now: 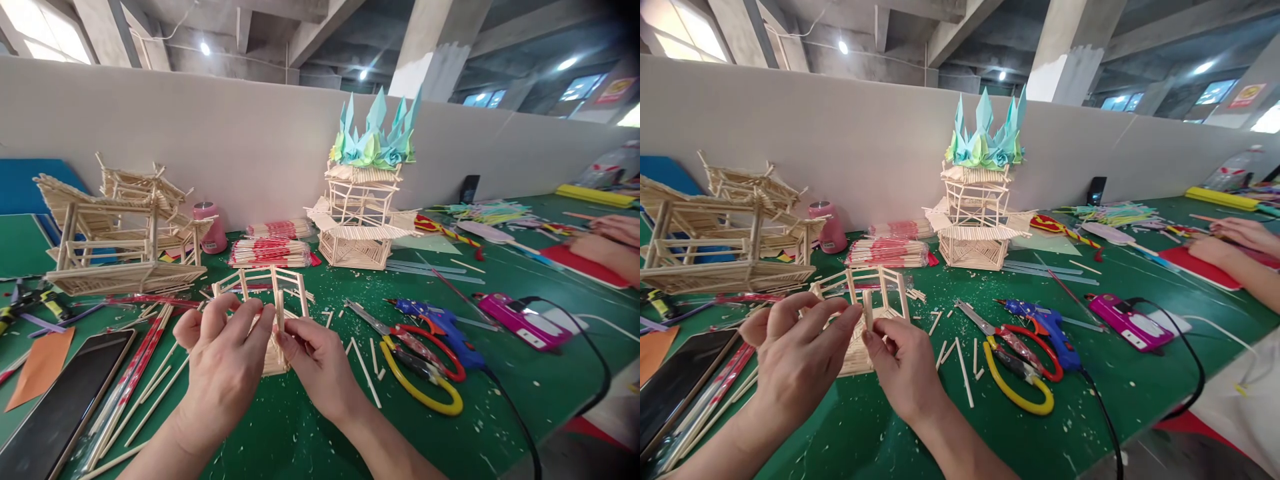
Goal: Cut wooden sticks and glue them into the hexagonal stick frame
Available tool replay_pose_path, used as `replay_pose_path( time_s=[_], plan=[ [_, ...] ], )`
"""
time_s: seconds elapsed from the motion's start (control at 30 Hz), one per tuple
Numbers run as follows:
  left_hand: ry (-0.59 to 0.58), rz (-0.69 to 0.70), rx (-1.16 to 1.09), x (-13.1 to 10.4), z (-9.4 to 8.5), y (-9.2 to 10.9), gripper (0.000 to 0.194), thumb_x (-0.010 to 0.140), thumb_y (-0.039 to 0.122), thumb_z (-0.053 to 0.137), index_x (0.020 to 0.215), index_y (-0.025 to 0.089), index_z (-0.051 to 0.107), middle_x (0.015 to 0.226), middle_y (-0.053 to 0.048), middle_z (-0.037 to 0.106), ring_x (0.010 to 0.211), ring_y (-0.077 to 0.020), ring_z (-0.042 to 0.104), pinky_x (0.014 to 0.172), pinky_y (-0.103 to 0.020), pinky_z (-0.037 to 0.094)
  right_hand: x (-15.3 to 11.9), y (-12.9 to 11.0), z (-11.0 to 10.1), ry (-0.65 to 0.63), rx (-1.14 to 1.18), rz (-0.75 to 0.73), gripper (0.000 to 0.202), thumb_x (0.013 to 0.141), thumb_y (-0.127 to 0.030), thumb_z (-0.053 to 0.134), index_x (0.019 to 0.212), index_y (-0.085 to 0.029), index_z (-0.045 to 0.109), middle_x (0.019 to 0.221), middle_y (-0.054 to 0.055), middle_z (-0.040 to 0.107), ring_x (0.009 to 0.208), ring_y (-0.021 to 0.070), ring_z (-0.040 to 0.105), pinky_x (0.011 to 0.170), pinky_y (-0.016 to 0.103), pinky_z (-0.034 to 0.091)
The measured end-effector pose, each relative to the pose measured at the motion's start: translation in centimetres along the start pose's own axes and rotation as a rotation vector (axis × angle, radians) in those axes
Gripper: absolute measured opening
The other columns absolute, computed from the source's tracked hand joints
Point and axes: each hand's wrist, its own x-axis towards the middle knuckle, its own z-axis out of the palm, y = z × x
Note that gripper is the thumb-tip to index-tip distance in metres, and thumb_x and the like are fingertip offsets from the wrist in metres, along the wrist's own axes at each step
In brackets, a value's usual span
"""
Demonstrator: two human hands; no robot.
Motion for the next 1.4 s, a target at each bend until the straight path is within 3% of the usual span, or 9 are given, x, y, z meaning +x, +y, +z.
replay_pose_path(
  time_s=[0.3,0.4,0.53,0.67,0.8,0.9,1.0,1.13,1.4],
  plan=[
    [-0.022,-0.011,-0.019,-0.1,0.0,0.1,0.017,0.083,0.011,0.054,0.090,0.013,0.069,0.084,-0.010,0.070,0.087,-0.0284,0.046,0.073,-0.038,0.038,-0.1,0.2,0.1,0.003,-0.002,0.002,0.032,0.090,-0.032,0.046,0.060,-0.020,0.042,0.061,-0.006,0.034,0.057,0.0108,0.035,0.052,0.024,0.027],
    [0.007,-0.028,0.004,-0.6,-0.3,0.3,0.021,0.080,0.014,0.060,0.100,0.013,0.065,0.091,-0.012,0.068,0.089,-0.0304,0.049,0.075,-0.041,0.038,-0.2,0.2,0.1,0.008,-0.010,0.002,0.031,0.090,-0.031,0.046,0.061,-0.020,0.043,0.061,-0.005,0.035,0.058,0.0110,0.036,0.052,0.023,0.028],
    [0.102,-0.073,0.055,-2.6,-1.5,0.3,0.035,0.075,0.016,0.067,0.108,0.010,0.059,0.096,-0.018,0.063,0.085,-0.0316,0.053,0.072,-0.043,0.038,-0.3,0.4,-0.2,0.009,-0.029,0.020,0.027,0.088,-0.029,0.046,0.063,-0.019,0.048,0.063,-0.004,0.040,0.060,0.0118,0.040,0.052,0.023,0.031],
    [0.073,-0.264,-0.097,-5.6,-3.3,0.4,0.019,0.077,0.012,0.062,0.096,0.017,0.057,0.089,-0.012,0.058,0.080,-0.0262,0.053,0.074,-0.043,0.038,-0.9,0.9,-0.6,-0.005,-0.060,0.027,0.024,0.088,-0.026,0.048,0.066,-0.018,0.054,0.065,-0.002,0.045,0.060,0.0126,0.042,0.053,0.024,0.034],
    [-0.122,-0.453,-0.342,-7.9,-4.0,0.8,0.008,0.084,0.016,0.054,0.078,0.021,0.053,0.077,-0.004,0.056,0.070,-0.0181,0.054,0.062,-0.030,0.043,-2.0,1.4,-1.1,-0.064,-0.098,0.033,0.022,0.088,-0.025,0.047,0.070,-0.018,0.056,0.069,0.001,0.051,0.063,0.0139,0.046,0.056,0.025,0.038],
    [-0.276,-0.543,-0.427,-8.7,-3.4,1.2,0.005,0.084,0.026,0.056,0.080,0.023,0.057,0.080,-0.003,0.060,0.072,-0.0173,0.059,0.059,-0.026,0.048,-2.6,1.9,-1.2,-0.093,-0.146,0.031,0.022,0.088,-0.024,0.048,0.068,-0.018,0.056,0.070,0.001,0.053,0.065,0.0149,0.050,0.059,0.025,0.041],
    [-0.290,-0.636,-0.433,-8.7,-2.5,1.6,0.016,0.081,0.035,0.057,0.089,0.022,0.062,0.082,-0.004,0.064,0.072,-0.0191,0.062,0.061,-0.029,0.050,-2.9,2.3,-1.3,-0.113,-0.178,0.041,0.017,0.086,-0.023,0.049,0.076,-0.017,0.062,0.075,0.003,0.057,0.068,0.0159,0.055,0.061,0.026,0.044],
    [-0.327,-0.641,-0.512,-7.8,-1.8,1.8,0.018,0.081,0.033,0.055,0.079,0.019,0.066,0.077,-0.004,0.066,0.066,-0.0186,0.062,0.057,-0.029,0.049,-3.1,2.6,-1.3,-0.048,-0.187,0.043,0.014,0.082,-0.022,0.056,0.091,-0.017,0.067,0.087,0.006,0.062,0.066,0.0152,0.055,0.060,0.027,0.047],
    [-0.318,-0.594,-0.558,-7.1,-1.5,1.4,0.028,0.086,0.027,0.048,0.069,0.018,0.067,0.069,-0.004,0.065,0.062,-0.0170,0.059,0.055,-0.028,0.045,-3.1,2.8,-1.1,-0.007,-0.182,-0.031,0.014,0.084,-0.021,0.057,0.082,-0.017,0.071,0.079,0.005,0.062,0.075,0.0182,0.061,0.066,0.029,0.049]
  ],
)
